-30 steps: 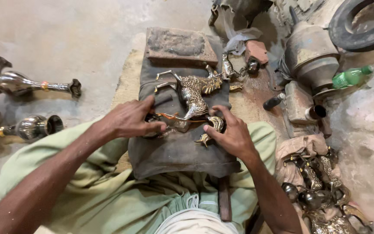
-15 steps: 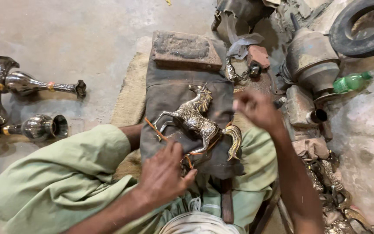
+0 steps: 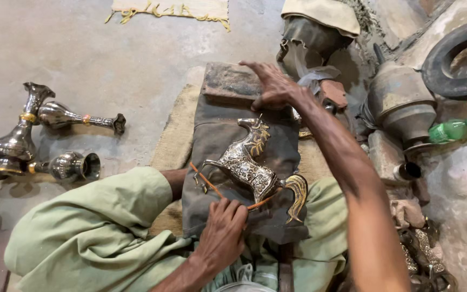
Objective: The person sits on the floor with a brass horse figurine resting on a padded cushion, and uses a chisel and wooden mallet to chase and detail the metal surface. They reposition and turn the figurine repeatedly to work different areas of the body, mane and tail.
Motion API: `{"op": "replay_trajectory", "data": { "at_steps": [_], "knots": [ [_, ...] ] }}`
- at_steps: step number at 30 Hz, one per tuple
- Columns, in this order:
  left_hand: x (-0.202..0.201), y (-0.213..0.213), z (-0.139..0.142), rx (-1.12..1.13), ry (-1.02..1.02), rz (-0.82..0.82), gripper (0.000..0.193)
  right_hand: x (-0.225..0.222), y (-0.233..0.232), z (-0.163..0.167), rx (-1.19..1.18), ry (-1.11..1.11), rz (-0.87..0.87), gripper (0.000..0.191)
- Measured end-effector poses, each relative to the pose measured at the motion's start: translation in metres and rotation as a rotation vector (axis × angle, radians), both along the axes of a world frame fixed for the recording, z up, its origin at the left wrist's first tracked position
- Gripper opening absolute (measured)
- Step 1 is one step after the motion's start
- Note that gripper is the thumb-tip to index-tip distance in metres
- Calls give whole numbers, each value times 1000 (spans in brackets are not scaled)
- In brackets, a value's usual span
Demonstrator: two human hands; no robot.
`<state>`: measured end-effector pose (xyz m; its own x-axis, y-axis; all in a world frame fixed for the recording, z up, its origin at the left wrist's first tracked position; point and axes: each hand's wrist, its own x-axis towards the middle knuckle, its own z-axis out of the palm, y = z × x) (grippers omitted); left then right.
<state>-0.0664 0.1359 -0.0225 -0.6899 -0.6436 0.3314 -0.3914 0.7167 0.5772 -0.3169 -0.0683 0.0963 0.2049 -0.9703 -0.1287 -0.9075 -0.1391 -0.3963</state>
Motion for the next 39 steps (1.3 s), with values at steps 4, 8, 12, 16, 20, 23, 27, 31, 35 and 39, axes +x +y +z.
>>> {"op": "replay_trajectory", "data": {
  "at_steps": [4, 8, 12, 16, 20, 23, 27, 31, 35, 39],
  "knots": [
    [-3, 0, -4, -5, 28, 25, 31, -23, 23, -33, -297, -119, 136, 129],
    [-7, -2, -2, 6, 54, 38, 33, -41, 61, -60, -215, -114, 145, 133],
    [-12, -8, 5, 53, 8, 53, 31, -52, 87, -68, 4, -380, 56, 137],
    [-13, -15, 18, 162, -87, 68, 33, -82, 102, -74, -147, -508, 66, 114],
    [9, -50, 26, 514, 110, 100, 47, -100, 145, -118, -412, -655, -475, 66],
    [30, -98, 25, 602, 101, 102, 50, -97, 207, -163, -217, -359, -509, 30],
    [33, -155, 19, 645, -1, 145, 29, -39, 295, -219, 259, -199, -679, 70],
    [18, -175, 17, 770, 321, -142, 36, 6, 329, -258, 186, 100, -651, 37],
    [-11, -167, 17, 876, 428, -307, 42, -8, 327, -266, 26, -317, -812, 32],
    [-26, -153, 15, 659, 298, -328, 49, -39, 333, -223, 71, -1378, -1232, 39]
  ]
}}
